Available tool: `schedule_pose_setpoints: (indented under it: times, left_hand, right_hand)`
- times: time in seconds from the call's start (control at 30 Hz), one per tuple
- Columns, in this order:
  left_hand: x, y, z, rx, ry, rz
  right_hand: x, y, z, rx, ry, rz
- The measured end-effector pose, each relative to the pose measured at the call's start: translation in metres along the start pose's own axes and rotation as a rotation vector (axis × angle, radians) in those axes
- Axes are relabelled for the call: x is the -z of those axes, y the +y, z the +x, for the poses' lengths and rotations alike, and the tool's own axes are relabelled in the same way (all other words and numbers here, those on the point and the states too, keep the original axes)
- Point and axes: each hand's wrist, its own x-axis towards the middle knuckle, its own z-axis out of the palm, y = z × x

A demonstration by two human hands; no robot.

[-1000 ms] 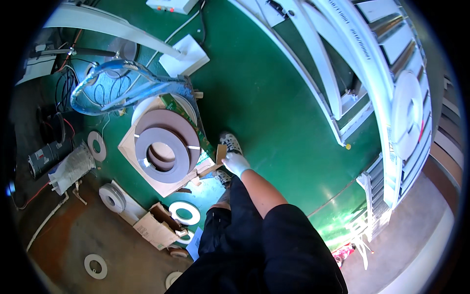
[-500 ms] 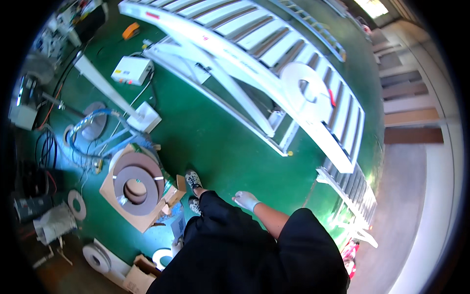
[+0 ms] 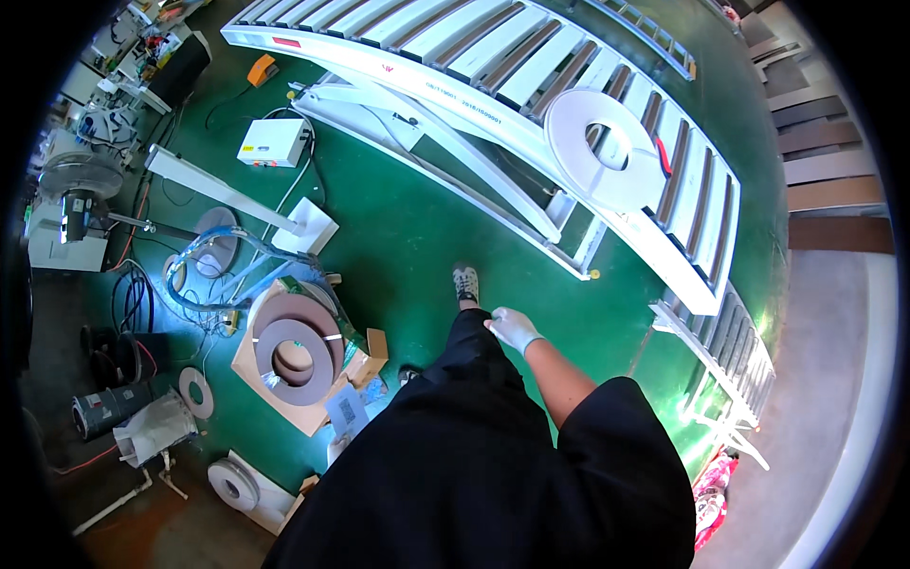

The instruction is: The person walks through a manufacturing facility, receives a white panel from another worker, places it onto a conveyor belt, and then handles several rolls of edging tape on the floor.

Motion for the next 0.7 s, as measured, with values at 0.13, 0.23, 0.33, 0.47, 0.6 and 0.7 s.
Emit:
schedule_pose_setpoints:
  times: [0.13, 0.23, 0.33, 0.47, 0.6, 0.7]
  left_hand:
    - [-0.029, 0.032, 0.003, -0.027, 0.006, 0.214]
    - [-0.067, 0.013, 0.018, 0.001, -0.07, 0.001]
    - [-0.159, 0.12, -0.003, -0.258, -0.2, 0.392]
    - [-0.237, 0.25, -0.005, -0.423, -0.083, 0.492]
    - [-0.265, 0.297, 0.004, -0.531, -0.065, 0.421]
    - [-0.271, 0.32, 0.014, -0.449, -0.14, 0.514]
  right_hand:
    - [0.049, -0.006, 0.049, -0.003, -0.115, -0.01]
    - [0.1, -0.004, 0.093, 0.049, -0.142, -0.009]
    - [0.157, 0.025, 0.141, 0.052, -0.082, 0.138]
    - [0.268, -0.001, 0.193, 0.285, 0.138, 0.647]
    - [0.445, -0.19, 0.098, 0.84, 0.2, 1.027]
    - [0.515, -0.239, 0.039, 1.383, 0.402, 0.83]
